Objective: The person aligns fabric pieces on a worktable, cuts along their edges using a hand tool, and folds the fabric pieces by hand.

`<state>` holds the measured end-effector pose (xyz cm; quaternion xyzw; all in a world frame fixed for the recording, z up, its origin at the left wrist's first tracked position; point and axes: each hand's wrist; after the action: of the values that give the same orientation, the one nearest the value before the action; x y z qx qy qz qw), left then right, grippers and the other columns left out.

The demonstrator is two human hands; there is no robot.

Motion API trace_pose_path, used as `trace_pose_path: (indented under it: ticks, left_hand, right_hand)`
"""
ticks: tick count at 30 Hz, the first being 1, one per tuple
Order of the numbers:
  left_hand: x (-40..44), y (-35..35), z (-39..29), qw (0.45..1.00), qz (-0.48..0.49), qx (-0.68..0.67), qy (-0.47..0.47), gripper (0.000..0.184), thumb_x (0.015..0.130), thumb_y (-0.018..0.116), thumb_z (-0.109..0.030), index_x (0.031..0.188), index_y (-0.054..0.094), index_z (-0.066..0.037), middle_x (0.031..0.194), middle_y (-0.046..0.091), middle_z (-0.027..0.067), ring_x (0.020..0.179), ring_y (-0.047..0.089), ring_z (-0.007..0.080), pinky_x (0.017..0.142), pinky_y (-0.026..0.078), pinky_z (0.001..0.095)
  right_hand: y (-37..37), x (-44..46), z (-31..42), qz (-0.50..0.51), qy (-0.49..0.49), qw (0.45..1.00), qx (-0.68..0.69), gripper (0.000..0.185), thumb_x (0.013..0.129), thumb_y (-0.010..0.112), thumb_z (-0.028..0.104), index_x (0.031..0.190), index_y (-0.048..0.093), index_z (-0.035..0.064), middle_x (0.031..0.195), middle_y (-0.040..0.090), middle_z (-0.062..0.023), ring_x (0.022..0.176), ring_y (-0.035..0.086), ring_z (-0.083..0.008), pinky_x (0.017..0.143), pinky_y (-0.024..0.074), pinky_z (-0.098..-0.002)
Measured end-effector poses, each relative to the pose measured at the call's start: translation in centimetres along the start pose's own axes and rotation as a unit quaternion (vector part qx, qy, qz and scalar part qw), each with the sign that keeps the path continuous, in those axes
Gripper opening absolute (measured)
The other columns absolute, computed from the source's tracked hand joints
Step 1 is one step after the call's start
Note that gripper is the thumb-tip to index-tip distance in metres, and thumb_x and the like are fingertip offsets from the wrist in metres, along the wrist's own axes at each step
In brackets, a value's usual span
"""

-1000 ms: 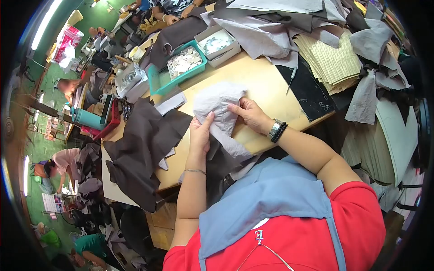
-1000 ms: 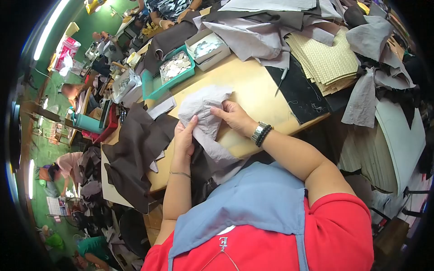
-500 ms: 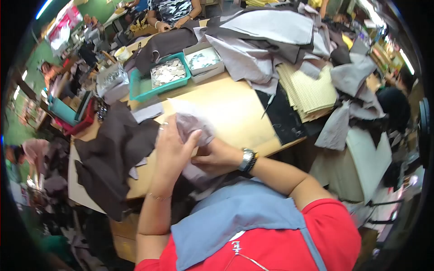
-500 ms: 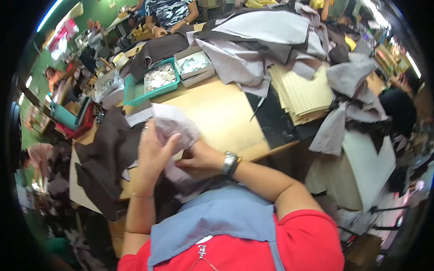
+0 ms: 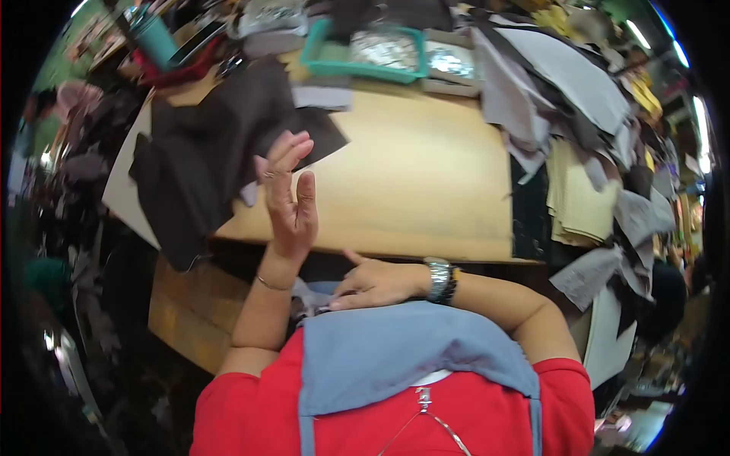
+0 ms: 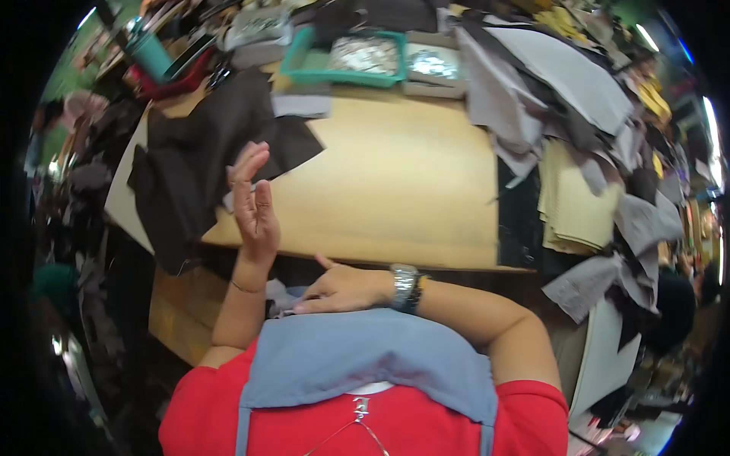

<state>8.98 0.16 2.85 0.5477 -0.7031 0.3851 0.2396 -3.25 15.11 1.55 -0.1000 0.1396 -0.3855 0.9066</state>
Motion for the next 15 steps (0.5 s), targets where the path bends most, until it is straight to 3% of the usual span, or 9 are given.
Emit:
trace_pose_path:
  ticks: [2, 3, 4, 6, 9, 10, 13, 15]
  left_hand:
    - [-1.8, -1.4, -0.5, 0.972, 0.024, -0.162, -0.167, 0.022, 0.101, 0.052, -0.017, 0.115, 0.061, -0.002, 0.12, 0.062, 0.0121, 0.118, 0.056, 0.0247, 0.108, 0.034, 0.0376]
    - [-1.3, -2.5, -1.1, 0.961, 0.075, -0.208, -0.167, 0.019, 0.098, 0.054, -0.01, 0.112, 0.062, 0.0, 0.117, 0.062, 0.0126, 0.109, 0.058, 0.0219, 0.096, 0.044, 0.0313]
    - [-0.1, -3.6, -2.9, 0.96, 0.101, -0.226, -0.133, 0.018, 0.096, 0.056, -0.008, 0.111, 0.062, 0.0, 0.115, 0.062, 0.0125, 0.106, 0.059, 0.022, 0.094, 0.045, 0.0323]
    - [3.6, -6.1, -7.4, 0.952, 0.151, -0.265, -0.028, 0.017, 0.088, 0.063, -0.003, 0.105, 0.065, -0.002, 0.104, 0.065, 0.0132, 0.095, 0.062, 0.0244, 0.086, 0.049, 0.0355]
    - [6.7, -9.1, -11.9, 0.909, 0.21, -0.344, 0.104, 0.011, 0.088, 0.061, -0.003, 0.098, 0.058, -0.005, 0.094, 0.062, 0.0094, 0.085, 0.059, 0.0211, 0.077, 0.046, 0.0334]
    - [6.9, -9.8, -12.5, 0.885, 0.228, -0.387, 0.123, 0.01, 0.088, 0.06, -0.003, 0.096, 0.056, -0.006, 0.091, 0.061, 0.0081, 0.081, 0.058, 0.02, 0.075, 0.045, 0.0327]
    - [6.0, -12.1, -12.6, 0.783, 0.272, -0.548, 0.113, 0.01, 0.087, 0.058, -0.003, 0.09, 0.05, -0.009, 0.081, 0.058, 0.0043, 0.071, 0.054, 0.0168, 0.066, 0.043, 0.0307]
    - [4.5, -13.8, -11.9, 0.668, 0.285, -0.684, 0.069, 0.014, 0.087, 0.056, -0.003, 0.085, 0.046, -0.012, 0.075, 0.056, 0.0017, 0.064, 0.052, 0.0146, 0.061, 0.041, 0.0293]
  right_hand:
    - [-0.6, 0.5, 0.7, 0.004, 0.033, 0.999, 0.002, 0.044, 0.102, 0.048, 0.044, 0.085, 0.064, 0.0064, 0.079, 0.065, -0.0144, 0.096, 0.066, -0.0323, 0.12, -0.0043, -0.0587]
    - [-0.6, 0.8, 1.1, -0.034, 0.05, 0.997, 0.046, 0.038, 0.101, 0.053, 0.038, 0.083, 0.062, 0.0062, 0.077, 0.063, -0.0138, 0.088, 0.064, -0.0326, 0.121, 0.0039, -0.0538]
    - [-0.5, 1.0, 0.8, -0.082, 0.023, 0.996, 0.028, 0.038, 0.102, 0.052, 0.037, 0.084, 0.061, 0.0051, 0.076, 0.06, -0.0166, 0.084, 0.06, -0.0278, 0.114, 0.0271, -0.0457]
    - [-0.8, 1.2, 0.2, -0.131, 0.024, 0.983, 0.126, 0.035, 0.104, 0.051, 0.037, 0.097, 0.065, 0.0054, 0.086, 0.064, -0.0113, 0.087, 0.056, -0.0187, 0.097, 0.0429, -0.0364]
    - [-3.0, 1.0, 2.9, -0.279, 0.023, 0.9, 0.333, 0.038, 0.104, 0.051, 0.037, 0.117, 0.065, 0.0051, 0.104, 0.066, -0.0038, 0.095, 0.056, -0.0114, 0.089, 0.0473, -0.0304]
    - [-5.0, 1.1, 2.2, -0.316, 0.002, 0.897, 0.31, 0.045, 0.104, 0.051, 0.038, 0.133, 0.057, 0.0046, 0.116, 0.064, 0.0008, 0.1, 0.058, -0.0099, 0.09, 0.0492, -0.0305]
    - [-9.7, -1.7, 3.4, -0.47, -0.094, 0.793, 0.376, 0.041, 0.104, 0.048, 0.036, 0.129, 0.055, 0.0047, 0.118, 0.065, -0.0084, 0.104, 0.066, -0.0193, 0.088, 0.0566, -0.0378]
    - [-13.2, -4.7, 4.7, -0.549, -0.178, 0.737, 0.351, 0.035, 0.105, 0.046, 0.032, 0.126, 0.054, 0.005, 0.118, 0.065, -0.0095, 0.104, 0.067, -0.0219, 0.091, 0.0555, -0.0392]
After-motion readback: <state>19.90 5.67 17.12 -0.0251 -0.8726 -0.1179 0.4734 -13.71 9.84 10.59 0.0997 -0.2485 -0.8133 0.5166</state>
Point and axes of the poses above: each hand's wrist, its own x-axis towards the middle knuckle, its own y-axis out of the palm, z = x × y
